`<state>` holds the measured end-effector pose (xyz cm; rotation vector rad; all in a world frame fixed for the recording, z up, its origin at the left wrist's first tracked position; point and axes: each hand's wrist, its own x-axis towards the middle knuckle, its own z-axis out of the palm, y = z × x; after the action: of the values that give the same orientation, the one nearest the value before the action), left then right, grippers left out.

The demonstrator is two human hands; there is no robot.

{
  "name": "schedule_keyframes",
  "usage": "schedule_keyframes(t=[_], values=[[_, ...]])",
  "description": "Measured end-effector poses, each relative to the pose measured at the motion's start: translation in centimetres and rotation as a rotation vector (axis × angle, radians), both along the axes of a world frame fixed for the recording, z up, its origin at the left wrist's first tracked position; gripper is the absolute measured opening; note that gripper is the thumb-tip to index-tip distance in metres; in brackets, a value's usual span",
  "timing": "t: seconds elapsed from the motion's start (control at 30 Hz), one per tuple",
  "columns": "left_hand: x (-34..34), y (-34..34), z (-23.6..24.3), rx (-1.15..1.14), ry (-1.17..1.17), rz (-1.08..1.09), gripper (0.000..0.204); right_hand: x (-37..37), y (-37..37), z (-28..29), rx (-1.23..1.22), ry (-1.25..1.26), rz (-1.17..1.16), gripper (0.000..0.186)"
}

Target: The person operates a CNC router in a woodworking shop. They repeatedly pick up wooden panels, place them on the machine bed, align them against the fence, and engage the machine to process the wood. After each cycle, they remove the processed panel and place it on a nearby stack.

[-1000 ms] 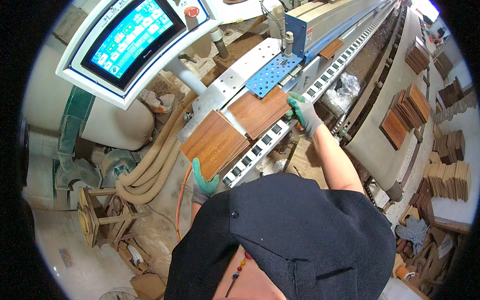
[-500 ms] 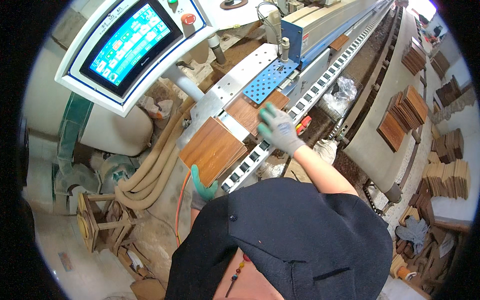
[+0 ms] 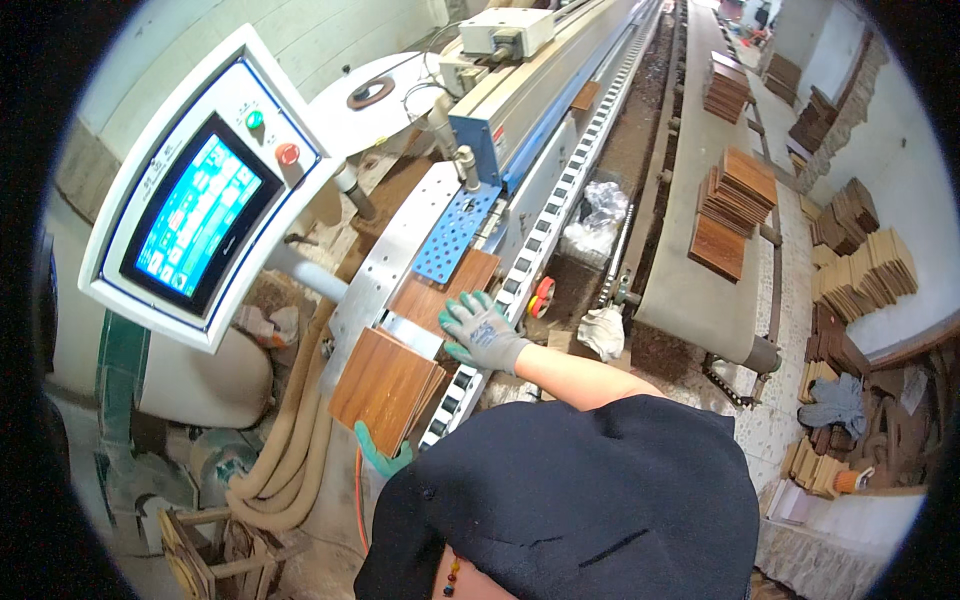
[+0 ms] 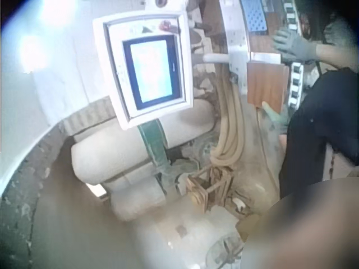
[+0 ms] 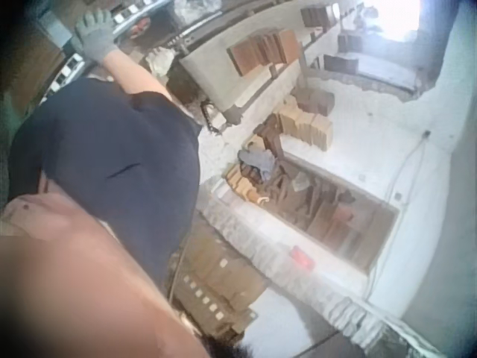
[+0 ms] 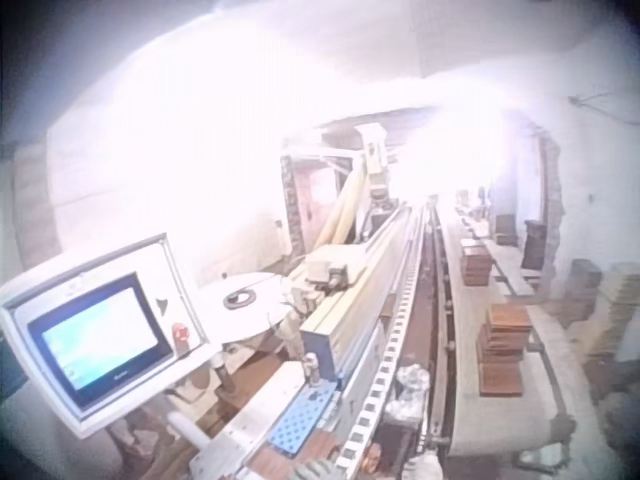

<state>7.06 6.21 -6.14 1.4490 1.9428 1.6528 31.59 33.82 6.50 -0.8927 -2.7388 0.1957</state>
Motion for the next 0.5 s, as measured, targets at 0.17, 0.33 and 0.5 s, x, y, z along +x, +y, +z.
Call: schedule_keyframes(t=[0.17, 0.33, 0.5], values=[[-1.3, -0.8, -2.8, -0.031, 0.078, 0.012, 0.1, 0.1, 0.1, 0.3, 0.043, 0.0, 0.02, 0.054], [-1.1, -0.5, -3.6, 0.058, -0.016, 0.014, 0.101, 0.1, 0.1, 0.2, 0.074, 0.027, 0.02, 0.052], [-1.2, -0.8, -3.2, -0.016, -0.227, 0.04, 0.102, 0.0, 0.2, 0.0, 0.077, 0.033, 0.024, 0.051]])
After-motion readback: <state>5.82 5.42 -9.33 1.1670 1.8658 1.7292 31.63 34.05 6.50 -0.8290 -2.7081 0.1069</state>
